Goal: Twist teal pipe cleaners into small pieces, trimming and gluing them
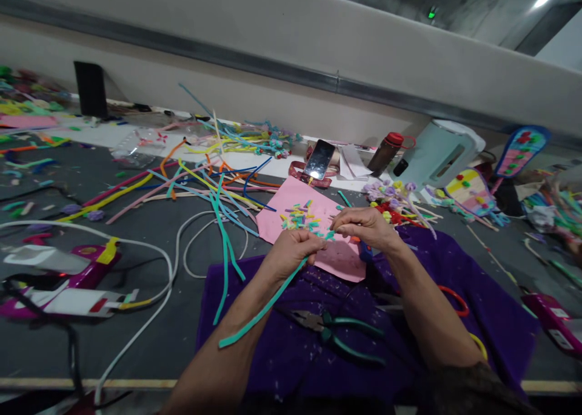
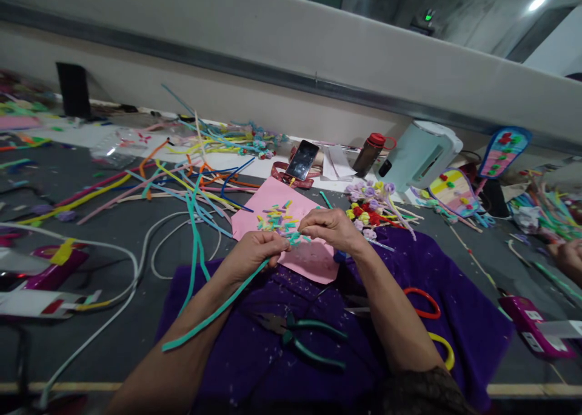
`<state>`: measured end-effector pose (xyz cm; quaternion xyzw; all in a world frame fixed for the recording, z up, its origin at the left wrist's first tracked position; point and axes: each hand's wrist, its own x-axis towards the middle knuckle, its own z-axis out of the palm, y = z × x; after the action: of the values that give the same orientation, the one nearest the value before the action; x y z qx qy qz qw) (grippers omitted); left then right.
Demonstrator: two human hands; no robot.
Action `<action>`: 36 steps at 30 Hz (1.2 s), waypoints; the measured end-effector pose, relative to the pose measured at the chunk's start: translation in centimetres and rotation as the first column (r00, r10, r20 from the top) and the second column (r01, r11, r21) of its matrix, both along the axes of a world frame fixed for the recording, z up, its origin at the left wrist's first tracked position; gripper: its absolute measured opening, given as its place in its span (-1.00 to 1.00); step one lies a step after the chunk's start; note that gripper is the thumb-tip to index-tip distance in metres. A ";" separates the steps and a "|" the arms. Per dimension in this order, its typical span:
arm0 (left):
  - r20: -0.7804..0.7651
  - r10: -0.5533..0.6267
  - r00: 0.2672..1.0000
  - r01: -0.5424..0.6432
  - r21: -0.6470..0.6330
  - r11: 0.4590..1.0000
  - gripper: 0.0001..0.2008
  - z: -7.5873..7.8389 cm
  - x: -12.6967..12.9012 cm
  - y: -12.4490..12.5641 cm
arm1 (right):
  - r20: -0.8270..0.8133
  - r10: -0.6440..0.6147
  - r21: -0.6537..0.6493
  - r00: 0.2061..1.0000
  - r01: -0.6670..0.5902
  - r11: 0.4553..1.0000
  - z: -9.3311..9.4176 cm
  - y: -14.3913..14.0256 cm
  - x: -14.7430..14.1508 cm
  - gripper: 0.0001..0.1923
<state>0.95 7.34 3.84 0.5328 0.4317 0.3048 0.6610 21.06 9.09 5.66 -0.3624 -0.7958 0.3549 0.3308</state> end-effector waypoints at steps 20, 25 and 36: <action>-0.053 -0.021 0.998 0.025 0.076 0.997 -0.77 0.1 0.1 -0.1 | 0.086 0.138 0.039 0.987 -0.142 0.989 0.3 0.1 0.2 -0.79; -0.081 -0.028 0.996 0.035 0.080 0.996 -0.76 0.1 0.1 -0.1 | 0.096 0.167 0.033 0.981 -0.171 0.985 0.2 0.2 0.2 -0.77; -0.106 -0.038 0.994 0.049 0.101 0.994 -0.77 -0.3 0.1 0.1 | 0.122 0.133 0.062 0.984 -0.141 0.988 -0.3 0.2 0.0 -0.81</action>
<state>1.01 7.40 3.59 0.5909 0.4374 0.2841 0.6155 21.02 9.34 5.38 -0.3150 -0.8490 0.3267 0.2707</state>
